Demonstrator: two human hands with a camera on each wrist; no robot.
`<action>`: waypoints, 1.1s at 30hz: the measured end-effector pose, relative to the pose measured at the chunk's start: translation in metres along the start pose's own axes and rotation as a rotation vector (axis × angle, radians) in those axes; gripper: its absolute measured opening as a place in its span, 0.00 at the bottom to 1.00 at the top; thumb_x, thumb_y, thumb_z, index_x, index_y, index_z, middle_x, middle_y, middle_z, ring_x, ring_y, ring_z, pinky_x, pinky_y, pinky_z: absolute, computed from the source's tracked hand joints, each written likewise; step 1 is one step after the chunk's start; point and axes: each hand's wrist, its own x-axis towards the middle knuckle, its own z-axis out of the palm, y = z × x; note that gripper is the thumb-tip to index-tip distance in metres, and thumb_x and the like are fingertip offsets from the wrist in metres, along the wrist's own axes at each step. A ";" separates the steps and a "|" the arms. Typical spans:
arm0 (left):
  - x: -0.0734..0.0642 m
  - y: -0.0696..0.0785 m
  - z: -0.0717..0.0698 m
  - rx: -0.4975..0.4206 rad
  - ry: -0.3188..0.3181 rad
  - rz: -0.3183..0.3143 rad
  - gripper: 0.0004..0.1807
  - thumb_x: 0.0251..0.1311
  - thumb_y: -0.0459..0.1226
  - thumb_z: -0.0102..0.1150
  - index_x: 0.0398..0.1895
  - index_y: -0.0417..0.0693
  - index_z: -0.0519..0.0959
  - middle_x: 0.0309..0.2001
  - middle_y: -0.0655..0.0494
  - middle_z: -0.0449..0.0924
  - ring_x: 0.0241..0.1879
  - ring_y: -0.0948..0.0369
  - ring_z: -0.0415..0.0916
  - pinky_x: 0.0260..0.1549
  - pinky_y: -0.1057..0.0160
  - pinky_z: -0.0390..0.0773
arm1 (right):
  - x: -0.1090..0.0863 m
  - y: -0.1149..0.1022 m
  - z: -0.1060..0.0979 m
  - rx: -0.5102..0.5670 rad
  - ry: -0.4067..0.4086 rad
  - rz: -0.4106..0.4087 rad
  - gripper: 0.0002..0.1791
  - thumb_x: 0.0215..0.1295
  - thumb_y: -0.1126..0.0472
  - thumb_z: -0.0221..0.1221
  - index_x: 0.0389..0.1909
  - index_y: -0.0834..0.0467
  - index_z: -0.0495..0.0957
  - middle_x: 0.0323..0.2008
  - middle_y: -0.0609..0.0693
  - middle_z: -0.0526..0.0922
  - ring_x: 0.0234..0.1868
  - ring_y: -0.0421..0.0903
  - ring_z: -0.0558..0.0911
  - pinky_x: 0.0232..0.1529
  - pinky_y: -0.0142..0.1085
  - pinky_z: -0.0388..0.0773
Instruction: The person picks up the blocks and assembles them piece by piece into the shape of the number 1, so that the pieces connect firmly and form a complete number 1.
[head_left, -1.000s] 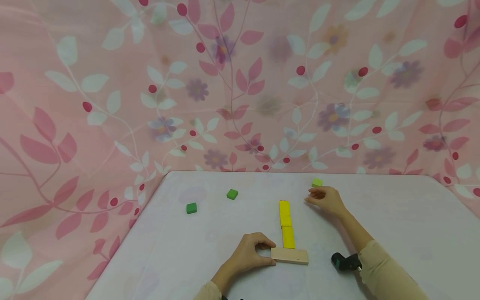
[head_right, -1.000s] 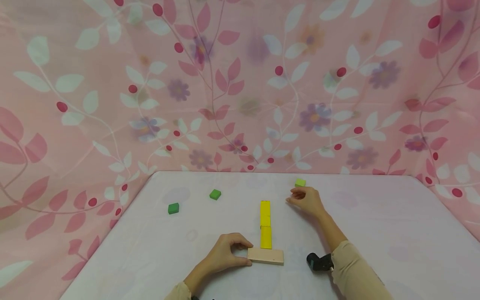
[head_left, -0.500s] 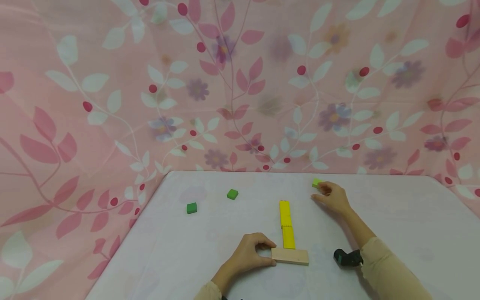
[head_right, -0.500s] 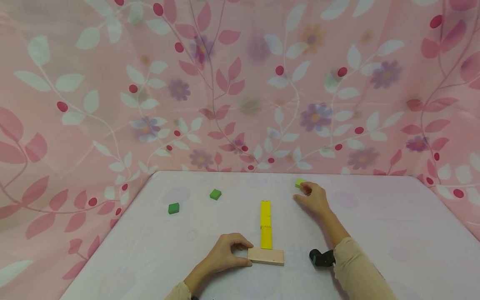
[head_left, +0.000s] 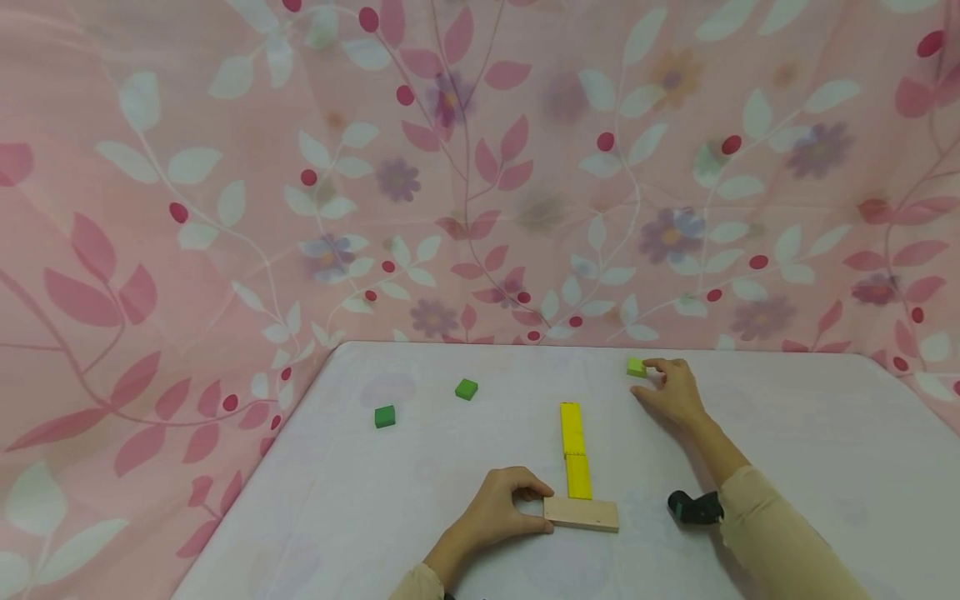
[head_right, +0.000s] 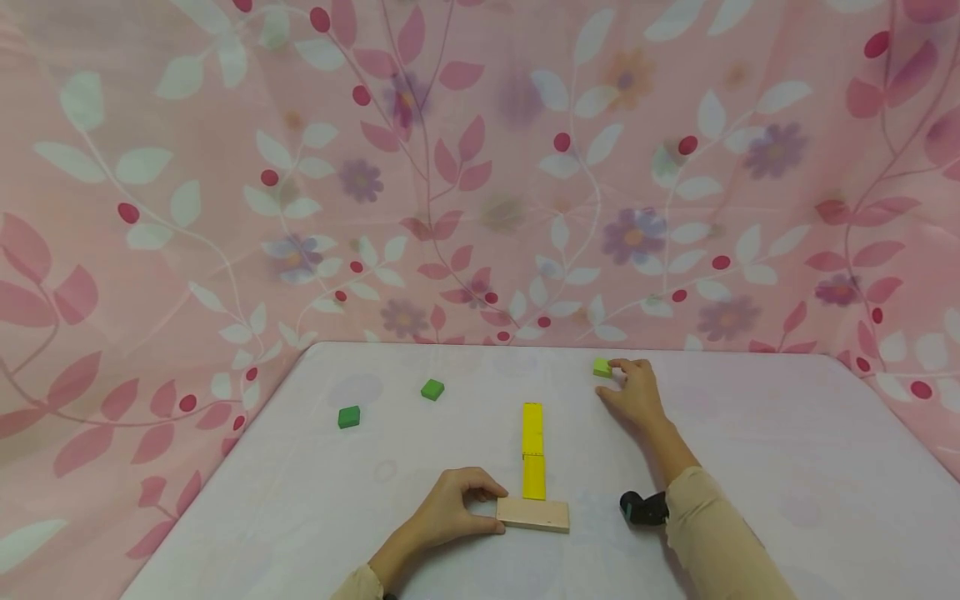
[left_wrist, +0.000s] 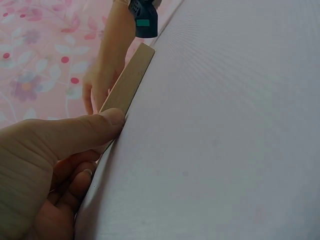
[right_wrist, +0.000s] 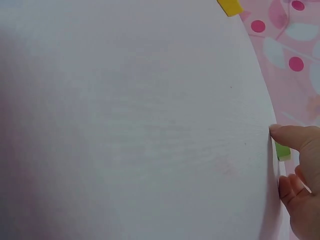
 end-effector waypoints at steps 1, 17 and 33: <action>0.000 0.000 0.000 0.001 0.000 0.002 0.17 0.37 0.39 0.71 0.35 0.45 0.80 0.33 0.61 0.80 0.32 0.69 0.73 0.33 0.73 0.74 | 0.001 0.001 -0.001 -0.006 -0.018 -0.009 0.27 0.46 0.63 0.65 0.47 0.70 0.71 0.42 0.71 0.68 0.38 0.62 0.72 0.37 0.50 0.70; 0.001 -0.001 0.000 0.009 0.002 0.013 0.17 0.37 0.39 0.71 0.35 0.45 0.81 0.32 0.61 0.80 0.31 0.70 0.73 0.32 0.73 0.74 | 0.014 0.005 0.004 -0.065 -0.057 -0.124 0.23 0.49 0.67 0.61 0.45 0.77 0.70 0.47 0.73 0.70 0.49 0.68 0.69 0.49 0.55 0.65; 0.000 -0.002 0.000 0.017 -0.006 -0.015 0.18 0.37 0.40 0.71 0.35 0.46 0.81 0.32 0.62 0.79 0.32 0.70 0.72 0.33 0.74 0.74 | 0.020 0.005 0.005 -0.062 -0.077 -0.080 0.20 0.51 0.68 0.61 0.45 0.75 0.72 0.43 0.70 0.75 0.45 0.64 0.74 0.45 0.53 0.69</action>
